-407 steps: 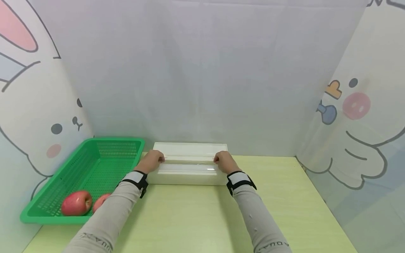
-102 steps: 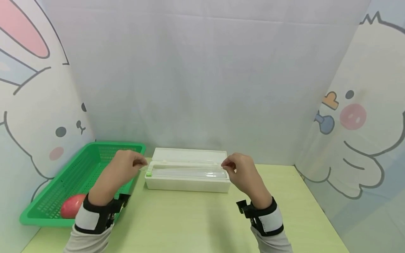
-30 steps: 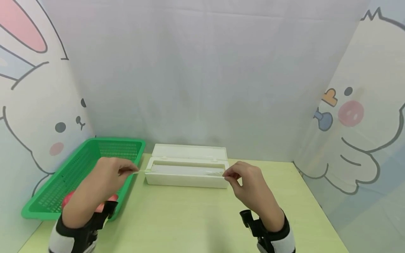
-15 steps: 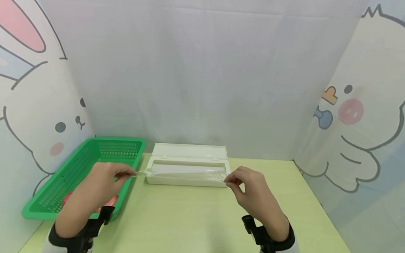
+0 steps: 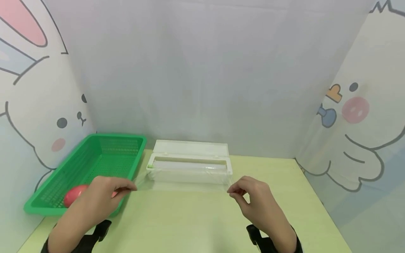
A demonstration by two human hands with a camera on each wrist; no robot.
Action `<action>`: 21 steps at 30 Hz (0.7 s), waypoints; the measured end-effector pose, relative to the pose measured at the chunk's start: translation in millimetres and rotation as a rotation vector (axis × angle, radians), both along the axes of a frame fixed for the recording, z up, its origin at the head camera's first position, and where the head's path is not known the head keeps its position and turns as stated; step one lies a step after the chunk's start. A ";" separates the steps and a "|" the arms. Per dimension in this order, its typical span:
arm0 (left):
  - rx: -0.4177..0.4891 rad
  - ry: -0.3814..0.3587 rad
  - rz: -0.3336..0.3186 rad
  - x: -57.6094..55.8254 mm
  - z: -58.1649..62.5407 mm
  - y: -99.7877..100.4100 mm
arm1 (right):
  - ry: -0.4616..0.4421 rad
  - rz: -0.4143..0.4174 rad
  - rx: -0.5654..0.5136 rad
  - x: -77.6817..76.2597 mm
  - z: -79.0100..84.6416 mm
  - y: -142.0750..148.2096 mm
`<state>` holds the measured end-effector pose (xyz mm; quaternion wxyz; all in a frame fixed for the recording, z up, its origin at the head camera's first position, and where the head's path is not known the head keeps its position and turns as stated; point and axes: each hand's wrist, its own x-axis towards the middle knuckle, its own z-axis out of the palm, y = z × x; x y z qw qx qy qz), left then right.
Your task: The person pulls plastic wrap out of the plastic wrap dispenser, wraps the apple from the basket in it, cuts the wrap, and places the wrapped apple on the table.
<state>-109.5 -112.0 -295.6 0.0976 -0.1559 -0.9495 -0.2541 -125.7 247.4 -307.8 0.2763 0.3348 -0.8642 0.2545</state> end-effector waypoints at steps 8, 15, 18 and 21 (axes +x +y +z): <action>-0.001 0.012 0.000 5.6 -4.5 -0.3 | -0.014 0.005 0.016 6.2 -1.0 1.3; -0.121 -0.035 -0.003 12.2 -20.0 -1.5 | -0.137 0.048 0.024 15.8 -12.0 3.2; -0.111 -0.052 -0.079 14.0 -32.6 -2.9 | -0.233 0.074 0.039 19.3 -20.5 6.1; -0.043 -0.114 -0.152 14.7 -43.8 -3.7 | -0.335 0.094 0.066 20.8 -28.6 9.8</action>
